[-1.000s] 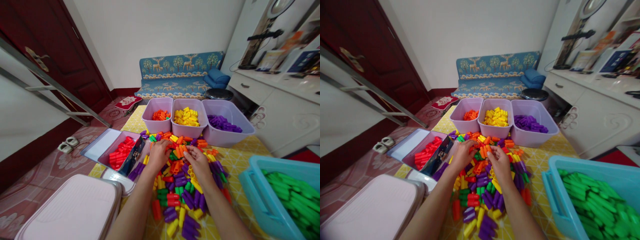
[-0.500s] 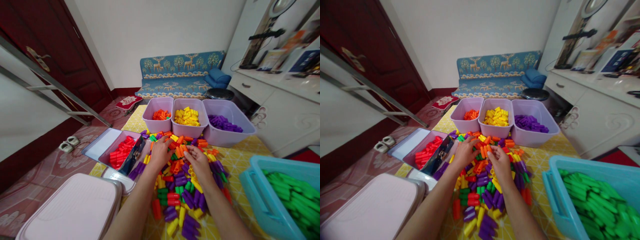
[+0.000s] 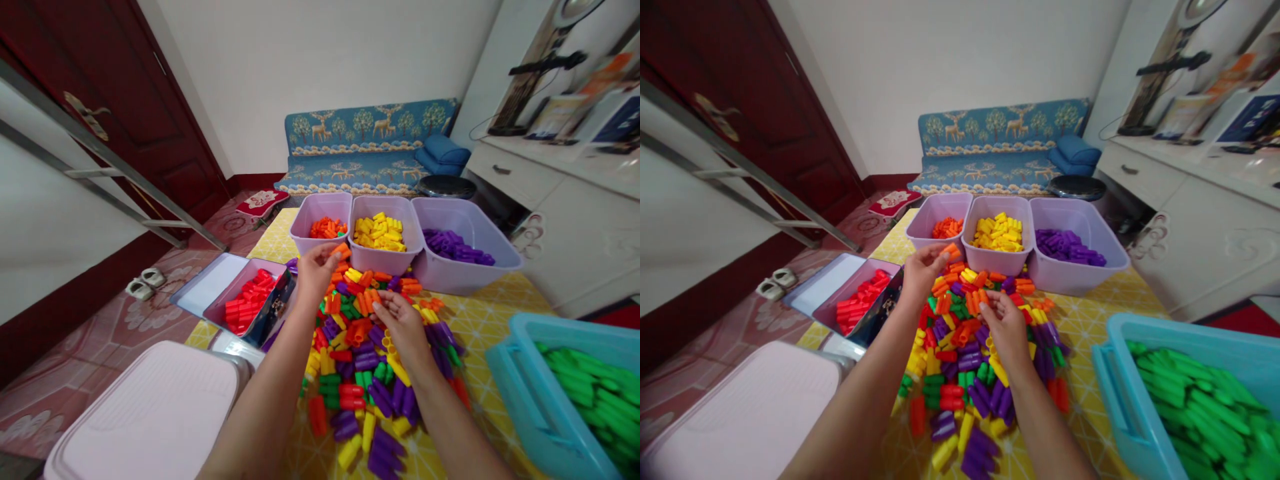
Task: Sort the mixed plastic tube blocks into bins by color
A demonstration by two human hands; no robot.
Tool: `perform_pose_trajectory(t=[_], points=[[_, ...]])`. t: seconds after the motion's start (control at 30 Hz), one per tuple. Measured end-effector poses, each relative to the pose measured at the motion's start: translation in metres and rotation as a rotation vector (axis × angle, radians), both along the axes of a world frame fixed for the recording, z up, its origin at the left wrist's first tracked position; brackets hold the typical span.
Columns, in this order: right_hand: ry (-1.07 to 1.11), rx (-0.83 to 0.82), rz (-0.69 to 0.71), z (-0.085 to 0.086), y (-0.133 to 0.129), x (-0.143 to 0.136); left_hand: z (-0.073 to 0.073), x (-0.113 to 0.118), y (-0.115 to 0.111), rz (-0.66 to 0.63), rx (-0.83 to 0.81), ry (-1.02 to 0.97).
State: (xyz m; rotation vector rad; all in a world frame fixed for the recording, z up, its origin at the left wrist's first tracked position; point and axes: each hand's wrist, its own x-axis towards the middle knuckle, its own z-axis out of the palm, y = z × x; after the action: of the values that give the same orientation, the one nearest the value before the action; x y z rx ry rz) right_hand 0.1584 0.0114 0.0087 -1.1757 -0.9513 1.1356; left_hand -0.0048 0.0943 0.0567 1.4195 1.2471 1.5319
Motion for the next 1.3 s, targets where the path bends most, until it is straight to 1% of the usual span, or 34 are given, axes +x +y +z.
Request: perform_pose_trajectory(t=[0.07, 0.13, 0.2, 0.23, 0.3, 0.37, 0.4, 0.5, 0.57, 0.67, 0.73, 0.9, 0.97, 1.03, 1.13, 1.2, 1.3], points=[[-0.012, -0.003, 0.002, 0.000, -0.001, 0.000, 0.013, -0.001, 0.019, 0.039, 0.000, -0.106], [-0.021, -0.005, 0.005, 0.000, -0.001, 0.001, 0.022, -0.002, 0.032, 0.071, -0.001, -0.140], [-0.015, -0.008, 0.000, 0.000, -0.001, 0.001, 0.026, -0.001, 0.036, 0.068, 0.022, -0.125], [-0.010, -0.007, -0.004, 0.000, -0.001, 0.001, 0.025, 0.000, 0.033, 0.053, 0.041, -0.106], [-0.004, -0.001, -0.013, -0.002, 0.000, 0.002, 0.017, 0.003, 0.019, 0.008, 0.080, -0.053], [-0.005, 0.007, -0.024, -0.004, 0.001, 0.002, 0.004, 0.007, -0.001, -0.034, 0.095, 0.027], [-0.007, 0.010, -0.027, -0.004, 0.001, 0.002, -0.004, 0.008, -0.013, -0.013, 0.086, 0.091], [-0.017, 0.012, -0.030, -0.002, 0.001, 0.002, -0.026, 0.010, -0.042, 0.017, 0.082, 0.366], [-0.040, 0.011, -0.028, 0.001, 0.000, 0.002, -0.036, 0.011, -0.054, -0.003, 0.081, 0.547], [-0.086, 0.013, -0.032, 0.008, -0.002, 0.003, -0.043, 0.010, -0.064, -0.032, 0.071, 0.760], [-0.098, 0.011, -0.030, 0.011, -0.003, 0.004, -0.045, 0.010, -0.066, -0.033, 0.074, 0.832], [-0.066, -0.019, -0.018, 0.015, -0.005, 0.006, -0.050, 0.010, -0.068, -0.013, 0.062, 0.861], [-0.056, -0.037, 0.014, 0.019, -0.005, 0.004, -0.052, 0.010, -0.067, -0.007, 0.063, 0.862], [-0.063, -0.045, 0.066, 0.025, -0.004, 0.000, -0.053, 0.010, -0.067, 0.005, 0.066, 0.866], [-0.093, -0.022, 0.132, 0.044, 0.007, -0.010, -0.054, 0.010, -0.067, 0.022, 0.068, 0.872], [-0.111, 0.010, 0.145, 0.059, 0.022, -0.017, -0.054, 0.010, -0.067, 0.018, 0.075, 0.861], [-0.125, 0.108, 0.084, 0.083, 0.054, -0.027, -0.054, 0.010, -0.067, 0.007, 0.075, 0.837]])
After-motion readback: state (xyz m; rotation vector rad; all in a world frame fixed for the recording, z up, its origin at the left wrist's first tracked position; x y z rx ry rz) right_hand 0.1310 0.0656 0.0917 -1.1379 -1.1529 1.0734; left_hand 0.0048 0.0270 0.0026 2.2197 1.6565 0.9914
